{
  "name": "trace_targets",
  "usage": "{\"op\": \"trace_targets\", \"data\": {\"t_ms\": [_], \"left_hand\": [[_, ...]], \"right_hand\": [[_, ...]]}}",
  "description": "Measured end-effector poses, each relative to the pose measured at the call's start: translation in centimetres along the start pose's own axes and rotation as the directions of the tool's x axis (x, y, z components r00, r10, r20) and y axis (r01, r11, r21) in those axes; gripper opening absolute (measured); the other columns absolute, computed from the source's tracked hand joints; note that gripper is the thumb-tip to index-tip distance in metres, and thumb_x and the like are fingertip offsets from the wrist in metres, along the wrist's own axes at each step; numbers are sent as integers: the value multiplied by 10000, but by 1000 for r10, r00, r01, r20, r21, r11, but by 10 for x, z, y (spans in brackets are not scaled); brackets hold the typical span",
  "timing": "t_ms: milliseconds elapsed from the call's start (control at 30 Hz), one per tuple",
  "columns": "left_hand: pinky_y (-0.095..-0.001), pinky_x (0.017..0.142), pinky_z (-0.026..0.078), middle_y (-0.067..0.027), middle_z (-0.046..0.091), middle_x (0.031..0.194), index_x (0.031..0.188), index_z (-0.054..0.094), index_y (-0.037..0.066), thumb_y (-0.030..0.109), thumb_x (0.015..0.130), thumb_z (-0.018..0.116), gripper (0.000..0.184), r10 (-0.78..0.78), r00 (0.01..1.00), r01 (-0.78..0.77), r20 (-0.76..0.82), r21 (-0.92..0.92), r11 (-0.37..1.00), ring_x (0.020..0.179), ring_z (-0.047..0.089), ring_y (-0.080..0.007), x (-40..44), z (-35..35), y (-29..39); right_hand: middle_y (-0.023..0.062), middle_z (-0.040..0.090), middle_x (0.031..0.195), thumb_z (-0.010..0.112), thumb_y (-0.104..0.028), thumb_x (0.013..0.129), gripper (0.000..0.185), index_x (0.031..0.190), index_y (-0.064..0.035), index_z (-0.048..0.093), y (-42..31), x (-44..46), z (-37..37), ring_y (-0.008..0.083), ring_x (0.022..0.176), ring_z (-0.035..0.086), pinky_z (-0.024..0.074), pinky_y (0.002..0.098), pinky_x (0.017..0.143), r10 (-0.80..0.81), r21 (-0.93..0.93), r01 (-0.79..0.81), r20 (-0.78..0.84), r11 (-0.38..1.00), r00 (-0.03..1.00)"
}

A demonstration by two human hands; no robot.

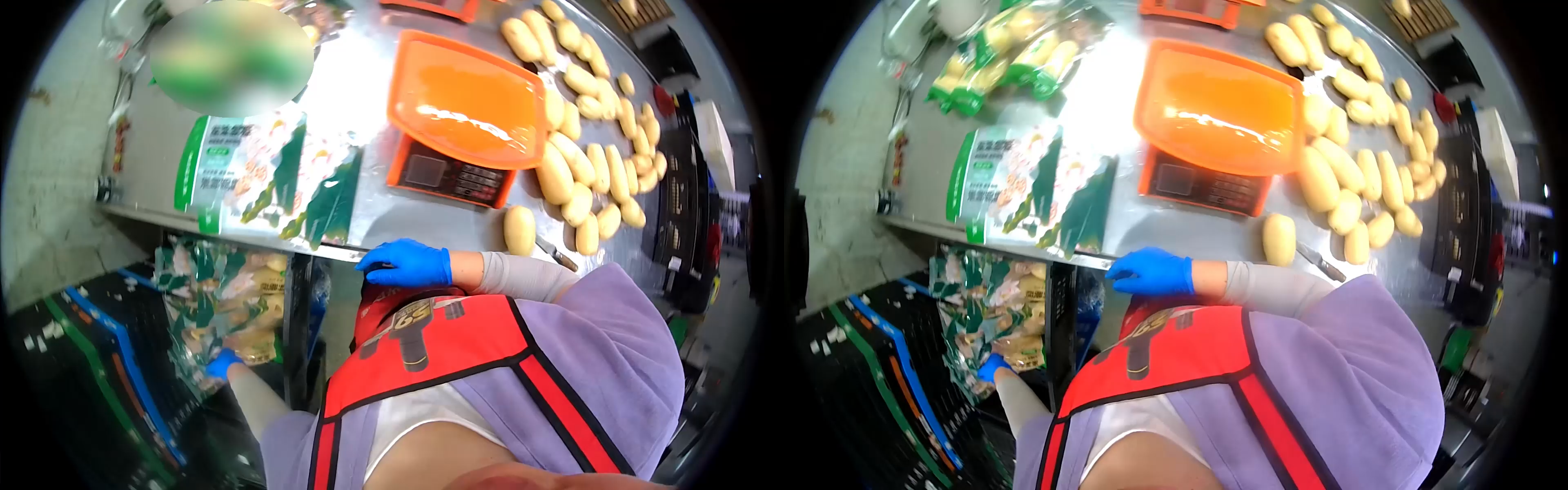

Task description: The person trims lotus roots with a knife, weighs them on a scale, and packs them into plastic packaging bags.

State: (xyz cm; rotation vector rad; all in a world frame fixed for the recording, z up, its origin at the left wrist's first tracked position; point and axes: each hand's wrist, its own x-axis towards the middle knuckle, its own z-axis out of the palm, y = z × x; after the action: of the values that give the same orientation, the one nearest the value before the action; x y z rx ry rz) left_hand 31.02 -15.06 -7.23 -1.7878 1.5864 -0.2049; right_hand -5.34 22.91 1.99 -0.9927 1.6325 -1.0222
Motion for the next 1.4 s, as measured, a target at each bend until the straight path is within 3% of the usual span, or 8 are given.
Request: {"op": "trace_targets", "data": {"t_ms": [133, 300, 667, 967, 1167, 1267, 1333, 1400], "left_hand": [[-485, 1014, 323, -228, 321, 1393, 1311, 394, -8, 212, 857, 561, 531, -256, 417, -566, -872, -470, 677, 1255, 345, -405, -23, -44, 30], [-422, 999, 347, -218, 471, 1279, 1267, 448, -38, 194, 849, 605, 503, 374, 340, -898, -863, -415, -142, 1171, 450, -359, -168, -154, 167], [-423, 926, 393, -210, 553, 1126, 1079, 568, -32, 159, 808, 616, 335, 496, -112, -988, -861, 43, -148, 1048, 515, -358, -238, -156, 259], [-422, 934, 393, -210, 552, 1142, 1089, 563, -48, 146, 805, 612, 347, 521, -85, -991, -850, 16, -135, 1046, 524, -356, -234, -156, 260], [-406, 943, 389, -202, 556, 1141, 1076, 572, -40, 151, 819, 613, 323, 492, -47, -993, -869, -13, -118, 1050, 523, -342, -240, -154, 257], [-403, 935, 395, -196, 566, 1129, 1064, 584, -20, 143, 809, 631, 306, 505, -29, -987, -863, -54, -149, 1041, 529, -331, -242, -156, 256], [-402, 931, 399, -195, 567, 1128, 1063, 586, -18, 145, 810, 631, 304, 497, -22, -988, -867, -58, -144, 1038, 530, -331, -241, -156, 257], [-400, 921, 408, -195, 566, 1129, 1062, 587, -16, 146, 811, 631, 302, 492, -17, -988, -871, -62, -143, 1033, 533, -330, -244, -156, 257]], "right_hand": [[172, 624, 1041, 575, -310, 856, 343, 1085, -58, 612, 3, -45, -25, 336, 939, 603, 476, 386, 827, 26, 49, -16, -213, 999, 977], [172, 630, 1036, 575, -295, 865, 356, 1103, -31, 607, 25, -114, -44, 290, 951, 609, 472, 369, 844, 59, 116, 10, -577, 993, 815], [69, 630, 985, 591, -106, 858, 221, 1046, 6, 627, 124, -319, -80, 123, 879, 577, 464, 260, 782, 218, 224, -19, -962, 974, -166], [189, 411, 1341, 734, -310, 689, 768, 1354, -148, 386, 100, -216, -142, 370, 1187, 431, 365, 437, 987, -39, -227, -817, -969, 530, 244], [117, 554, 1183, 640, -325, 810, 595, 1305, -60, 443, 109, -235, -167, 225, 1080, 532, 424, 316, 921, 276, 278, -30, -924, 960, 265], [60, 451, 1279, 559, -283, 870, 564, 1358, -78, 366, 107, -244, -173, 153, 1154, 437, 373, 273, 958, 341, 637, 711, -767, 298, 544], [37, 339, 1380, 510, -225, 897, 568, 1402, -92, 287, 121, -244, -178, 130, 1233, 349, 321, 272, 1012, 236, 483, 583, -602, -654, 763], [42, 357, 1374, 516, -227, 891, 567, 1398, -90, 300, 103, -233, -186, 139, 1219, 373, 339, 283, 1001, 106, 495, 423, -548, -758, 830]]}}
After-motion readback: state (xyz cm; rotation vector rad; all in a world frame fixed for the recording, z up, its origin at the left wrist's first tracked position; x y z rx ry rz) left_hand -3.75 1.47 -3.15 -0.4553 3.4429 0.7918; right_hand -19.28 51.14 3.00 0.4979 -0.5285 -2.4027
